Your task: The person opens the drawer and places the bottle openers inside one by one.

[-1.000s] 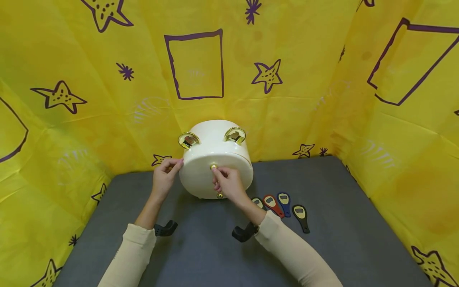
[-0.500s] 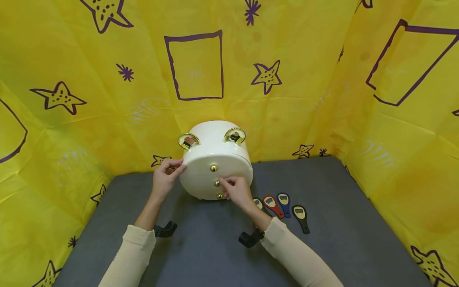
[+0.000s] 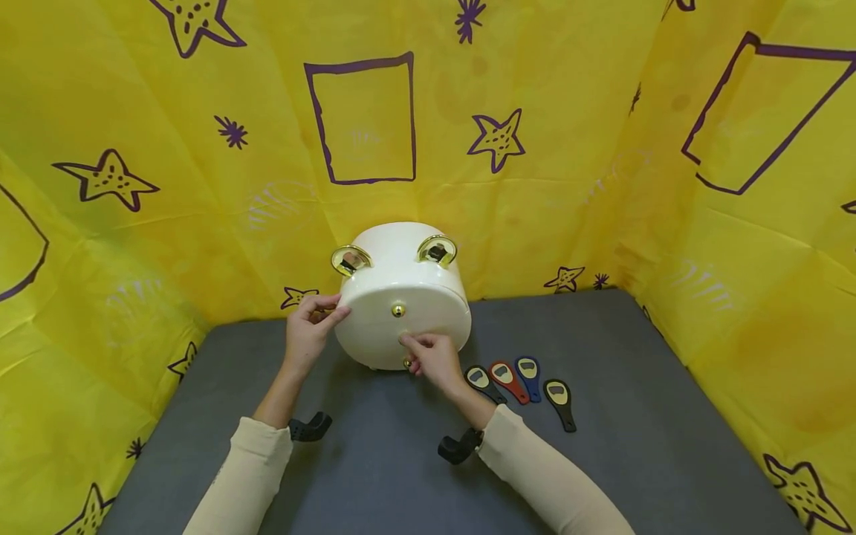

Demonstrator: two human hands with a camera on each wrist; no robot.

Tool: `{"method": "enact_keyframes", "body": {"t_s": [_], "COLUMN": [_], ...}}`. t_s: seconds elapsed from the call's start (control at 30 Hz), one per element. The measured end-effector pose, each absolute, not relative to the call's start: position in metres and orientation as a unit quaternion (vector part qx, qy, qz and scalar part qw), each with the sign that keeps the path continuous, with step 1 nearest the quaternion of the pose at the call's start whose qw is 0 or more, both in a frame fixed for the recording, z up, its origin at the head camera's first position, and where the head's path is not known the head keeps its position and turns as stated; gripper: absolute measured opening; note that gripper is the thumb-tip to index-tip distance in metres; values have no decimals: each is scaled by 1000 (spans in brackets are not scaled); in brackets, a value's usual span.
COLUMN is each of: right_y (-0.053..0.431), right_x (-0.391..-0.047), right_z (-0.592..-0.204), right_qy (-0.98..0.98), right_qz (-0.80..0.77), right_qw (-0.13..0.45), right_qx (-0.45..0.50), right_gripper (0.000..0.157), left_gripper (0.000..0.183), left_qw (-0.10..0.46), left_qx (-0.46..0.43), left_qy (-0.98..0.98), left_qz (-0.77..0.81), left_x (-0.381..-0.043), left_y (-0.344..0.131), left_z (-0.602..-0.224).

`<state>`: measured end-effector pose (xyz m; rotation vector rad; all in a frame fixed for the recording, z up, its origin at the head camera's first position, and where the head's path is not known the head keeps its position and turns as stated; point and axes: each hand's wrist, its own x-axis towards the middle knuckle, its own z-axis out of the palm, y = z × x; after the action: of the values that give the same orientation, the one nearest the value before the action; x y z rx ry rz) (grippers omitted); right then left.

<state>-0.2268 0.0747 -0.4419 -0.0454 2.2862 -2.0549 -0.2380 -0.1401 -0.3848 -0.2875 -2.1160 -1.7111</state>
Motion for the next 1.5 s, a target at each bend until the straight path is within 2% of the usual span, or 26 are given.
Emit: {"method": "enact_keyframes", "body": {"t_s": [0.47, 0.83, 1.03, 1.5], "right_y": [73, 77, 84, 88], "right_x": [-224, -208, -199, -161], "right_z": [-455, -450, -451, -444], "right_qy": [752, 768, 770, 775], "right_qz": [-659, -639, -636, -627], "right_qw": [-4, 25, 32, 44], "right_qx": [-31, -37, -41, -69], "right_gripper": [26, 31, 26, 25], "left_gripper": [23, 24, 25, 21], "left_qw": [261, 220, 192, 213], "left_qx": [-116, -109, -121, -134], "left_qy": [-752, -752, -751, -742], "left_qz": [-595, -612, -620, -622], "left_x": [-238, -239, -241, -240], "left_y": [-135, -141, -146, -142], "left_z": [-390, -387, -390, -390]}}
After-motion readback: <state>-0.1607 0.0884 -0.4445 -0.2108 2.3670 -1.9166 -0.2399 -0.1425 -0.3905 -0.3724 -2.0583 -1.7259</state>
